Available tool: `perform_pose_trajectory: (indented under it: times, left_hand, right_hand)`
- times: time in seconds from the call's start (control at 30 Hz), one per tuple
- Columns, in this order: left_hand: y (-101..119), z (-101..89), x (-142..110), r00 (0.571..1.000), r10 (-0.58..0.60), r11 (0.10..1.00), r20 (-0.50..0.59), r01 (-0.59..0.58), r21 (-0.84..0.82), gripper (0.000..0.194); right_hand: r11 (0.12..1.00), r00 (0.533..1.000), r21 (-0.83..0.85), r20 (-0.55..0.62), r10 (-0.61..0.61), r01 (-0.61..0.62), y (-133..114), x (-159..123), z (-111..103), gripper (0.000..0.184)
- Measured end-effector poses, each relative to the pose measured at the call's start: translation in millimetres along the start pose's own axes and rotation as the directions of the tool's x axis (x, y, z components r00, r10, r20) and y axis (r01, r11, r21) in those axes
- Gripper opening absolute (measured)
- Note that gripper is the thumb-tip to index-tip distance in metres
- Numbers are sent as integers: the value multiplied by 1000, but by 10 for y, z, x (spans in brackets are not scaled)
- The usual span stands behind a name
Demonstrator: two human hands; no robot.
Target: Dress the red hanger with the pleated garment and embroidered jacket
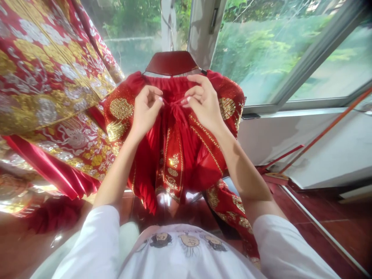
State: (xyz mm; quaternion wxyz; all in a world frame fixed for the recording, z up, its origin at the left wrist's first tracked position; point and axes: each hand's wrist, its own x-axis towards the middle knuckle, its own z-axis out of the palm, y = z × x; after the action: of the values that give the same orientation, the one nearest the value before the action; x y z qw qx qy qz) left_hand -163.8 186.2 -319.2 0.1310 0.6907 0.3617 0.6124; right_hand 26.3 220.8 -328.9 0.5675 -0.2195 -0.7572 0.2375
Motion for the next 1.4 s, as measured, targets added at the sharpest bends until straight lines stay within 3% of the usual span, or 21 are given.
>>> perform_pose_trajectory:
  times: [0.2,0.37,0.43,0.6,0.83,1.23,1.33,1.4]
  left_hand:
    - [53,-146,36,987,-107,989,123,119,-90,13]
    - [121,-187,15,984,-70,988,161,91,-122,12]
    - [137,-193,14,987,-51,991,152,68,-111,16]
    - [156,-230,20,990,19,999,138,-25,42,26]
    - [157,-251,13,993,68,981,93,-83,173,28]
    - [113,-409,-79,994,105,917,24,-106,384,25]
    - [212,-515,-65,984,176,889,4,-160,428,16]
    - [288,-648,39,965,260,852,-41,-209,481,11]
  right_hand:
    - [996,1000,-91,1,-15,15,-68,-22,-95,28]
    - [960,999,275,-12,50,-45,-105,32,-97,23]
    - [933,996,348,8,93,-90,-76,56,-87,22]
    - [952,984,253,5,176,-172,-8,76,-124,20]
    - [952,978,248,-62,197,-176,23,76,-164,24]
    - [996,982,-93,-186,-22,5,208,-80,-330,19]
    - [951,946,-308,-299,-123,26,101,-88,-418,12]
    - [868,911,-493,-331,-247,56,59,-73,-543,14]
